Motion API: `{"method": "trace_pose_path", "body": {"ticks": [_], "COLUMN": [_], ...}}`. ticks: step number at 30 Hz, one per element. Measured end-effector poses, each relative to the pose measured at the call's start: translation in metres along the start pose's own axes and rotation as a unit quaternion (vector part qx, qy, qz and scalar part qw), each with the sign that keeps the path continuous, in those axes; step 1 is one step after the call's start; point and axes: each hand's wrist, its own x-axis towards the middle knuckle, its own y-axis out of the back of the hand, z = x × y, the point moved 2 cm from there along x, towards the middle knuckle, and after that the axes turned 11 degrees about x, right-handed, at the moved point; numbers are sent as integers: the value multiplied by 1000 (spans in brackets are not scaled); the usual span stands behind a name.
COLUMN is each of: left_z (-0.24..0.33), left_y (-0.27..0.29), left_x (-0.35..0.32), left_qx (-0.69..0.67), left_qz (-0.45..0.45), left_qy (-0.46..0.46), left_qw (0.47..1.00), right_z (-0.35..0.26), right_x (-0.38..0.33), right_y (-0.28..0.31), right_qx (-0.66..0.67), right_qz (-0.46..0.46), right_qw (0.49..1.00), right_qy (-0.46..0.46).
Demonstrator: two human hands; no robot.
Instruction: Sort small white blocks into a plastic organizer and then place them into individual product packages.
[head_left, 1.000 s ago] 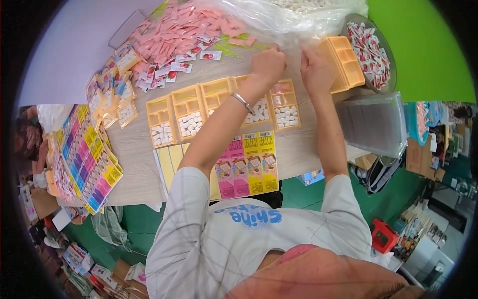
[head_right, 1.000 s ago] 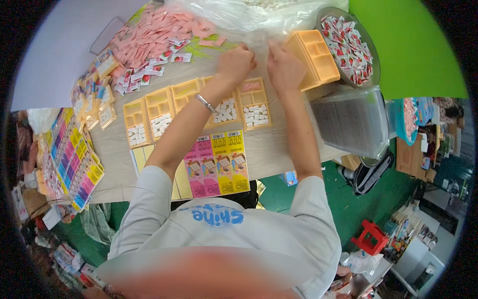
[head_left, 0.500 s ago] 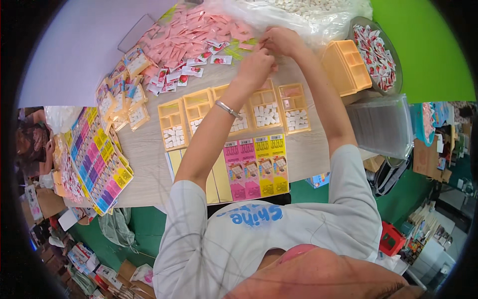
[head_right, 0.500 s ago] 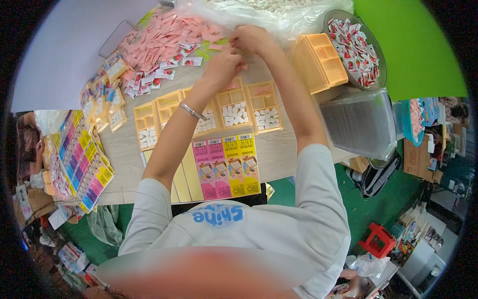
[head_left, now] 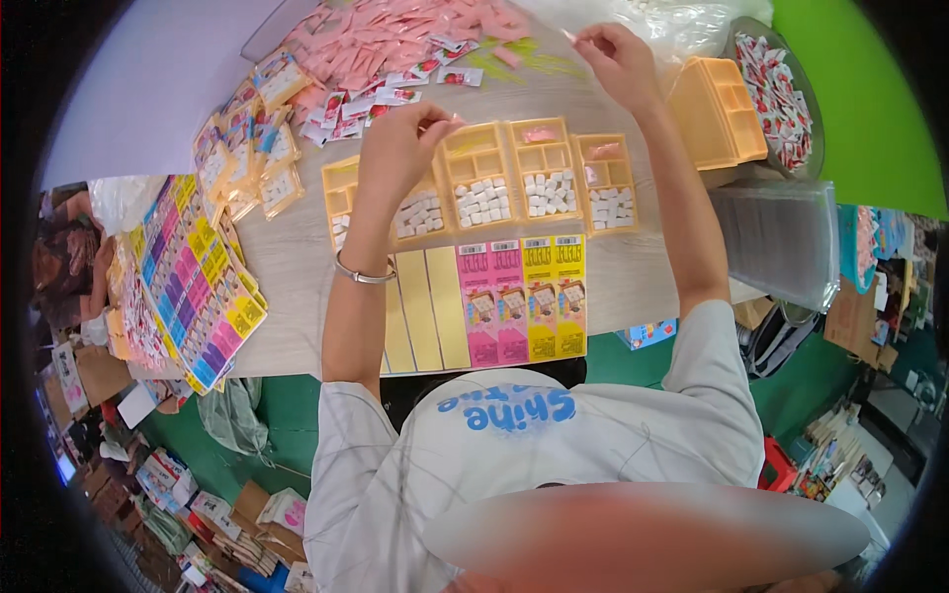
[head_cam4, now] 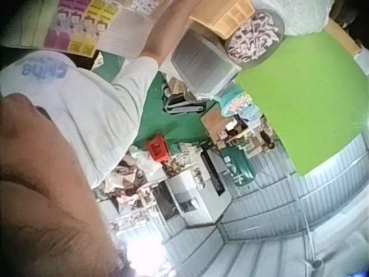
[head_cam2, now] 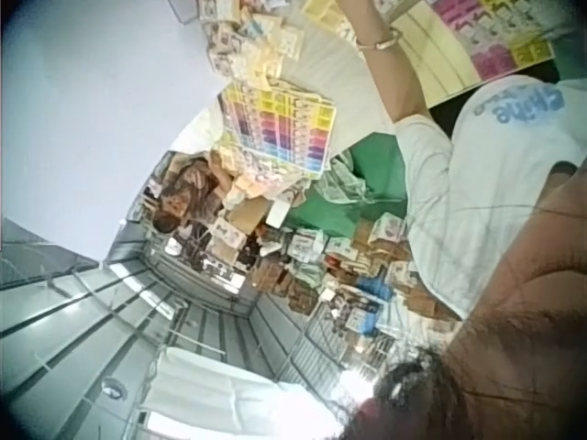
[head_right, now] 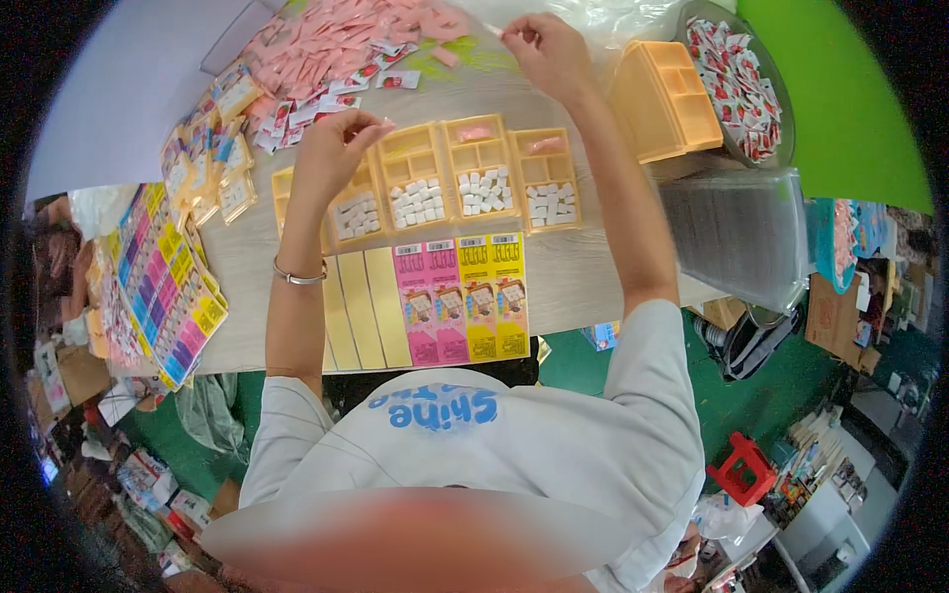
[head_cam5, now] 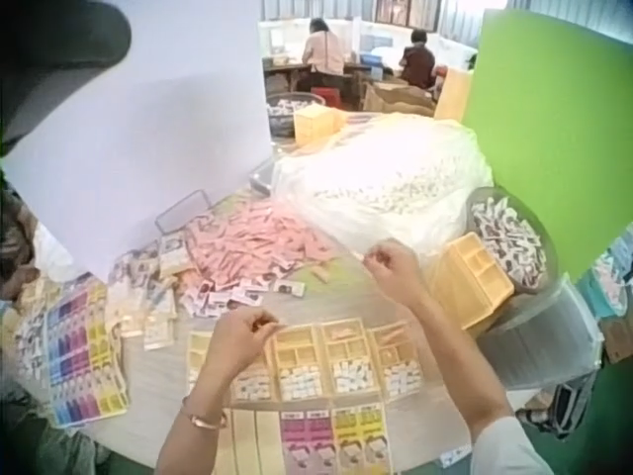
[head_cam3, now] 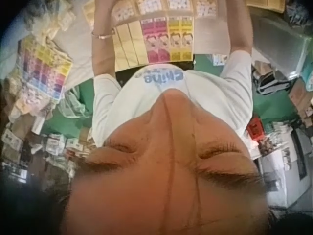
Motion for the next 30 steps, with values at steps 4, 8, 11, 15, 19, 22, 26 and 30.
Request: {"method": "trace_pose_path", "body": {"ticks": [4,8,11,15,19,22,26,30], "left_z": [-7,-14,-12,-14,-17,-15,-15,-18], "left_y": [-1,-22,-30,-36,-38,-43,-45,-47], "left_x": [-5,-13,-29,-38,-36,-37,-42,-46], "left_qx": [85,144,164,200,197,241,216,230], "left_qz": [-27,107,178,173,172,171,212,207], "left_qy": [-13,-111,-165,-186,-162,-178,-215,-207], "left_qw": [996,978,956,946,951,939,929,928], "right_z": [-57,-65,-62,-66,-69,-66,-64,-68], "right_x": [-49,-72,-77,-83,-79,-78,-73,-51], "right_y": [-36,-84,-94,-98,-97,-98,-92,-75], "right_qx": [-44,-116,-85,-117,-172,-198,-198,-54], "right_qz": [-104,-73,-61,-81,-70,-84,-60,25], "right_qw": [989,987,992,985,979,973,976,997], "right_qy": [100,87,73,99,79,84,69,43]}}
